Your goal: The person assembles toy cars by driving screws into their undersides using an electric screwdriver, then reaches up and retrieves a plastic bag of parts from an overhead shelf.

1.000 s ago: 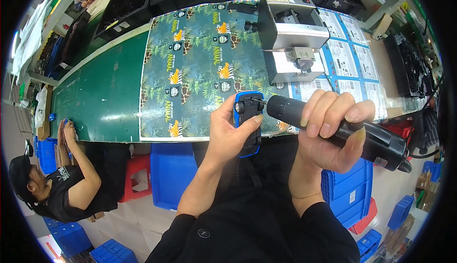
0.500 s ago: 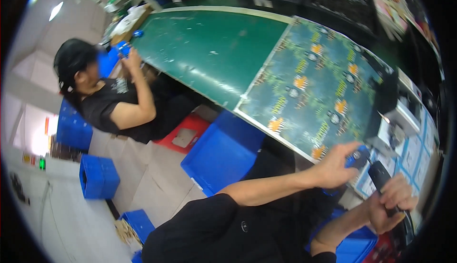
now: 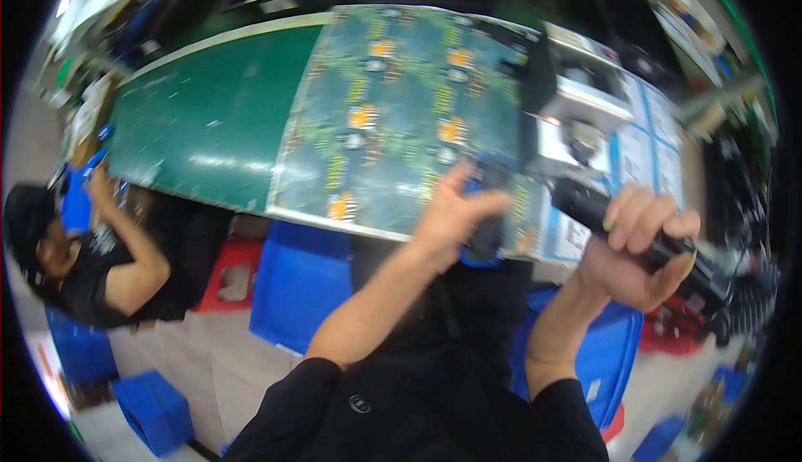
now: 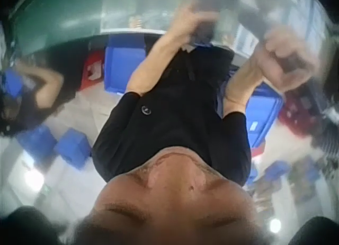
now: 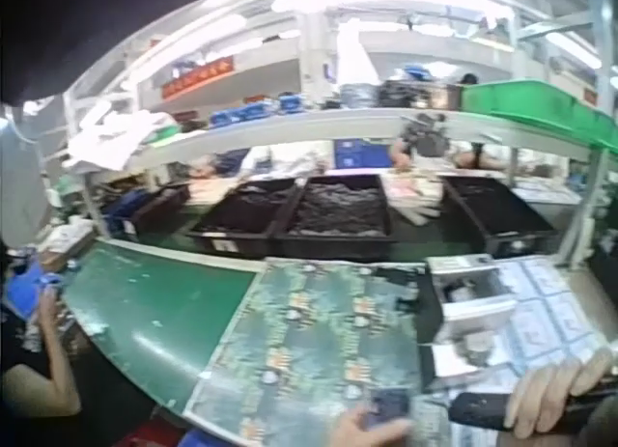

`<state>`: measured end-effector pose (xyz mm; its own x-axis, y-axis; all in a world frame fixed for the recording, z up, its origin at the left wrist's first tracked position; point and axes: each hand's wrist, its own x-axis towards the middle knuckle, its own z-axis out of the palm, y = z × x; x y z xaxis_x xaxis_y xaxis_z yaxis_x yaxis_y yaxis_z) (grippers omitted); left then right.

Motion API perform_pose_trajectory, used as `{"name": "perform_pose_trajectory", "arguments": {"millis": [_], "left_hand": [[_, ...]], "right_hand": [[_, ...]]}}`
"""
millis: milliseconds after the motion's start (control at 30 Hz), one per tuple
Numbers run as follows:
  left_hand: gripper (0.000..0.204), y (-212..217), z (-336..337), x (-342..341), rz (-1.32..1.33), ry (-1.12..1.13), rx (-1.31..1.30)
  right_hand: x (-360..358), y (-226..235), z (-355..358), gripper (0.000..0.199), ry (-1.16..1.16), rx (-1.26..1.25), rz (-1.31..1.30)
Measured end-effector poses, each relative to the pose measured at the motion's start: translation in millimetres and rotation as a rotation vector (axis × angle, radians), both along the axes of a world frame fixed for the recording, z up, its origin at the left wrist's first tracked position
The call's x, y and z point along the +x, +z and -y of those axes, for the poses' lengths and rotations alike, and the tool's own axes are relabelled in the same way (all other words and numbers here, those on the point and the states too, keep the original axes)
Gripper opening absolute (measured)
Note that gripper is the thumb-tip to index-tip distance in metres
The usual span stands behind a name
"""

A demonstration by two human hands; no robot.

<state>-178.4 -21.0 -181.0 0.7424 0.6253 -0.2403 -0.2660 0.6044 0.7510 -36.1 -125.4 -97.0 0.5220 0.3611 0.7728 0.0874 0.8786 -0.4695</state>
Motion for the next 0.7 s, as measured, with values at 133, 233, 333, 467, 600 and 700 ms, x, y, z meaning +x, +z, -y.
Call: {"name": "perform_pose_trajectory", "arguments": {"millis": [133, 233, 333, 467, 600, 700], "left_hand": [[0.042, -1.9, -19.4, 0.8, 0.215, 0.103, -0.423], [0.049, -7.7, -9.2, 6.7, 0.097, 0.058, -0.181], [0.055, -15.7, -6.6, 9.2, 0.077, 0.02, -0.117], [0.055, -13.9, -6.8, 9.8, 0.038, 0.02, -0.093], [0.054, -13.8, -7.6, 13.7, 0.029, -0.001, -0.095], [0.054, -13.1, -10.0, 11.7, 0.044, 0.018, -0.096]], "right_hand": [[35.2, 25.7, 19.4, 0.026, -0.162, -0.012, 0.046], [54.5, 25.3, 13.8, 0.019, -0.165, -0.086, 0.022], [58.9, 24.6, 7.5, 0.011, -0.258, -0.14, 0.017], [65.3, 16.7, 2.0, 0.008, -0.314, -0.201, -0.038], [62.0, 15.0, -13.2, 0.01, -0.387, -0.26, -0.056], [58.7, 25.1, -21.5, 0.012, -0.447, -0.466, 0.1]]}}
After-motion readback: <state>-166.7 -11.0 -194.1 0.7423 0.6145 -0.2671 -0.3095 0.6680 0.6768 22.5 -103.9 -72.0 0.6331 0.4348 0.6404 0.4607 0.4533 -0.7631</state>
